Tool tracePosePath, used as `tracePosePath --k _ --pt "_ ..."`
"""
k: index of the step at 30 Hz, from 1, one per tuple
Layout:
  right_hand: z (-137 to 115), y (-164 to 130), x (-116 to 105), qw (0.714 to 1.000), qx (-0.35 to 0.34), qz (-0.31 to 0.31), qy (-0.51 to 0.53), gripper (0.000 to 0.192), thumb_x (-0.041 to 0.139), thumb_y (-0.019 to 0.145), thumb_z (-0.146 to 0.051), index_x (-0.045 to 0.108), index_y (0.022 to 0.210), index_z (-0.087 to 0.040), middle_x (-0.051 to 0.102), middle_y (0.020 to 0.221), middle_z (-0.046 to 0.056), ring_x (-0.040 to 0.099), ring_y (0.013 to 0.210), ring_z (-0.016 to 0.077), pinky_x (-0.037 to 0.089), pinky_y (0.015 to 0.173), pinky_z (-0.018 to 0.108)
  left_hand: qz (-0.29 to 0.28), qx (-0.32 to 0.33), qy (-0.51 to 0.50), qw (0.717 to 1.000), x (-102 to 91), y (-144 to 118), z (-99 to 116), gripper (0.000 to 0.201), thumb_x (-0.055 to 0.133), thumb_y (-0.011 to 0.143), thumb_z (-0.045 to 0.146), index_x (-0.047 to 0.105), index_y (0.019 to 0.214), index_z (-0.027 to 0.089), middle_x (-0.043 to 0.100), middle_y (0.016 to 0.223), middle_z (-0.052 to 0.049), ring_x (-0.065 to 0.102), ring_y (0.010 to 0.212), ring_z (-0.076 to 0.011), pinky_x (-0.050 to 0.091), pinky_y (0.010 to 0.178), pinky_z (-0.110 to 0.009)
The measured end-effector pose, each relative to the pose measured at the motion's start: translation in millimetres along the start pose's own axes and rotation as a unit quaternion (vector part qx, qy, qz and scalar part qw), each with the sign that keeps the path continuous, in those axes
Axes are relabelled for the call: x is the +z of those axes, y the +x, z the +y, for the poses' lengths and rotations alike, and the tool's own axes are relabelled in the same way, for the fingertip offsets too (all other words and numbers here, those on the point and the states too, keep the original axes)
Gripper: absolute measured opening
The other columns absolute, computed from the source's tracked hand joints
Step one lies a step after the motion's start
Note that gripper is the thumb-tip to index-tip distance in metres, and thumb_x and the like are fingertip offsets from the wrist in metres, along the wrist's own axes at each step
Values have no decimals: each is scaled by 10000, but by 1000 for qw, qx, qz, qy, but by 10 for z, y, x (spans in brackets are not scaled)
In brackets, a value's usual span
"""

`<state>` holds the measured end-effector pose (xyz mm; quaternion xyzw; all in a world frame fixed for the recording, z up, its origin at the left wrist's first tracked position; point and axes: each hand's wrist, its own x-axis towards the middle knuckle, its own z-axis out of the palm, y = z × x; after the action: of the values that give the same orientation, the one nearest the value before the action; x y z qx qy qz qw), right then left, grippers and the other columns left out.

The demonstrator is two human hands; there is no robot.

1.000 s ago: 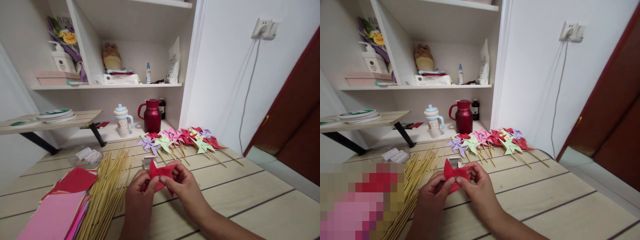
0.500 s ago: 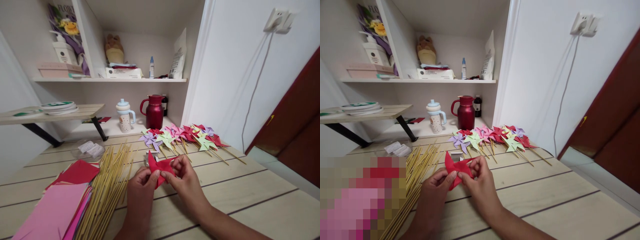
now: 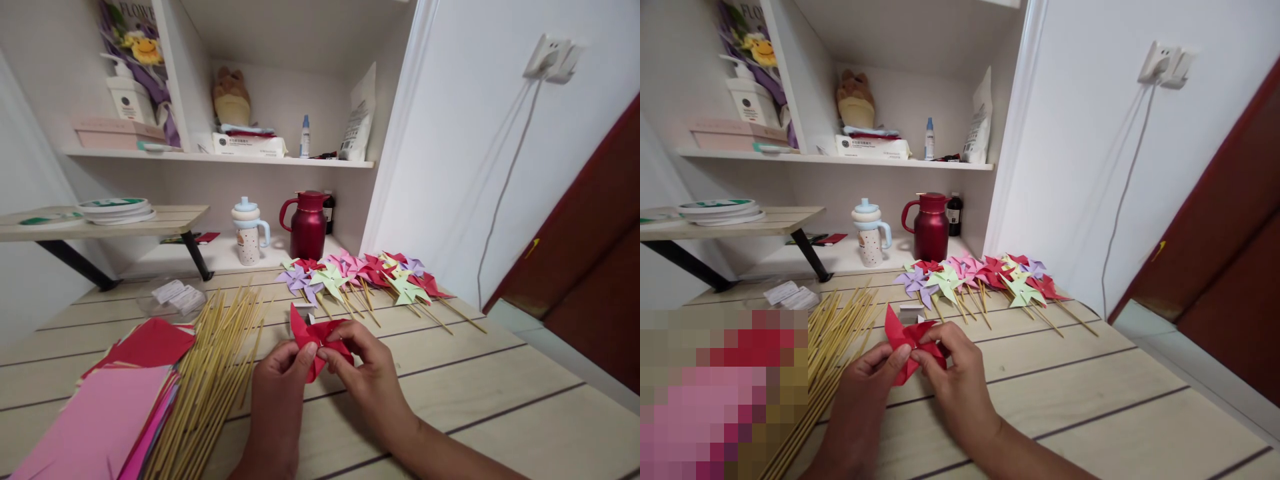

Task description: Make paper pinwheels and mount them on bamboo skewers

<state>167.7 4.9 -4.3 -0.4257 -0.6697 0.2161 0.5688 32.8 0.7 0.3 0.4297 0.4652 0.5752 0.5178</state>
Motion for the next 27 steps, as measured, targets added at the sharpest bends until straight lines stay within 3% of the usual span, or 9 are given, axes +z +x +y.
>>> tracePosePath --k 5,9,12,15,18,21,24,27 --pt "-10 21 -11 1000 4 -6 16 6 673 860 -215 675 864 -220 661 841 24 596 756 169 477 690 294 17 7 17 1000 2 -13 10 190 726 729 356 738 714 167 664 718 -9 569 690 -151 449 652 -236" --pt "-12 26 -12 999 10 -17 29 74 664 867 -225 703 805 -211 668 841 37 607 738 170 485 666 293 23 13 28 999 12 -25 36 180 709 734 344 766 758 174 667 724 -15 588 725 -170 460 675 -245" --pt "10 17 4 997 54 -3 61 60 705 833 -238 650 844 -215 647 827 18 594 688 158 483 623 284 28 14 30 999 19 -24 43 182 718 724 344 774 765 176 677 735 -22 585 728 -170 463 679 -246" --pt "50 3 19 993 79 38 82 247 753 785 -239 521 870 -235 587 797 -19 585 685 150 493 632 281 31 -2 13 999 33 -21 39 207 731 714 358 778 786 170 683 748 -30 578 709 -164 462 670 -248" --pt "83 -11 11 998 42 47 31 282 737 801 -231 456 833 -241 554 768 -29 555 653 137 477 602 268 32 -22 -10 999 49 -18 24 219 747 695 359 772 784 160 693 766 -37 575 696 -159 457 660 -247" --pt "79 -13 -8 998 -43 39 -18 236 686 842 -175 461 806 -237 583 777 -14 575 689 139 470 602 255 34 -35 -28 998 59 -16 -1 217 762 674 353 758 749 149 687 727 -33 582 707 -165 456 666 -246" --pt "40 -4 -21 990 -131 11 -45 153 631 871 -103 551 854 -232 623 837 13 617 799 152 497 675 255 34 -47 -54 997 60 -18 -25 231 768 666 356 753 756 143 677 697 -25 587 715 -169 457 680 -250" --pt "3 6 -22 985 -160 -17 -59 212 577 895 -65 651 982 -244 632 899 38 626 824 151 518 696 254 32 -59 -72 995 57 -21 -31 237 769 664 364 739 732 139 678 706 -27 566 683 -152 446 657 -245"
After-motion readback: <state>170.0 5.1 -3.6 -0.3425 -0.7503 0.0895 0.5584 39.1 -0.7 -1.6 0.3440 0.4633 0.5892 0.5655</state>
